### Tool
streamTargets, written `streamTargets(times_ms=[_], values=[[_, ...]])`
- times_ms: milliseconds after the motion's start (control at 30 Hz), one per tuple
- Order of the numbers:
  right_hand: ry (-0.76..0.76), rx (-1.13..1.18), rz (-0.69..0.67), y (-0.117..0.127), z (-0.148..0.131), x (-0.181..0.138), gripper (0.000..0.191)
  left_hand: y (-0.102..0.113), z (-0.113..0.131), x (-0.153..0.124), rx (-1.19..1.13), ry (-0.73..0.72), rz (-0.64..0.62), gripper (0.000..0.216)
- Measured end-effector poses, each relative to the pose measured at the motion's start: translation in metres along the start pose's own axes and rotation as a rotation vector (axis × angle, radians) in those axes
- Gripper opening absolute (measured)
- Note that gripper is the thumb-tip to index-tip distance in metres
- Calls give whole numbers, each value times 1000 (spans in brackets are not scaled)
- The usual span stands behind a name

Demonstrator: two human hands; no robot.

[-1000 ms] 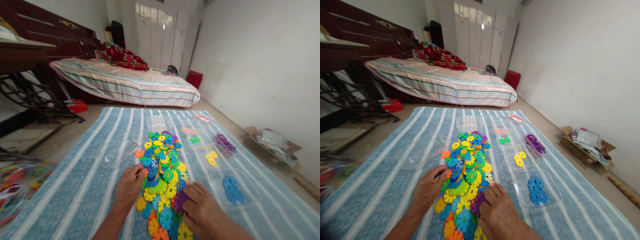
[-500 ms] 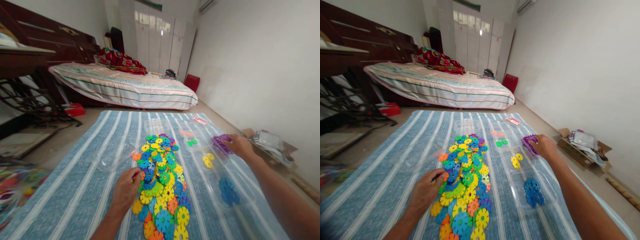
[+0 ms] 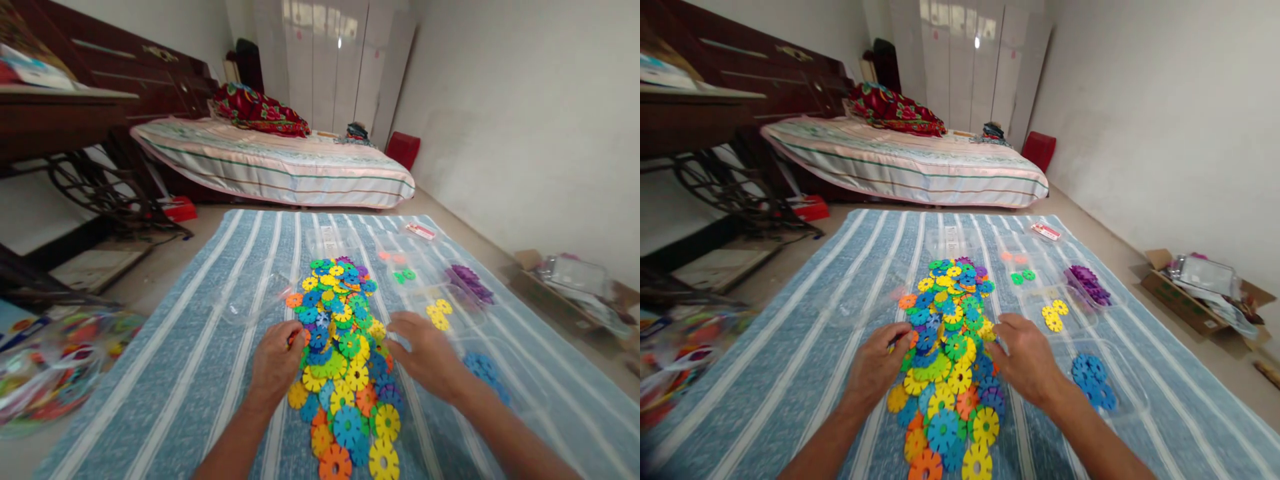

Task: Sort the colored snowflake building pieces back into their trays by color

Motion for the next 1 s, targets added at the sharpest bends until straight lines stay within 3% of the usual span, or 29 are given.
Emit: streamTargets(times_ms=[100,200,500,633,733,900,1000], values=[[-3,20,-68,-23,-27,3,24,0,2,-1,-6,-7,-6,24],[-24,18,-86,-39,-34,2,30,0,1,-2,-9,-11,-6,24],[-2,82,137,-45,-24,-4,9,-3,-2,-3,-25,-9,14,18],[-3,124,216,-33,-22,-3,15,-3,-2,-2,-25,-22,7,19],[-29,102,298,-9,-4,-2,17,-3,-1,-3,-22,-32,12,19],[-177,-270,541,43,42,-9,24,-3,0,-3,-22,-48,29,20],[-161,-244,522,38,40,-15,24,-3,0,-3,-20,-47,27,20]])
Point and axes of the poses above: each hand's wrist, its own x-axis towards the middle knuckle, its own y-axis out of the back of the hand, z = x × y, the point moved 6 cm from there along x, towards the middle knuckle, and after that the axes turned 6 degrees about -x, right-handed, at the moved point
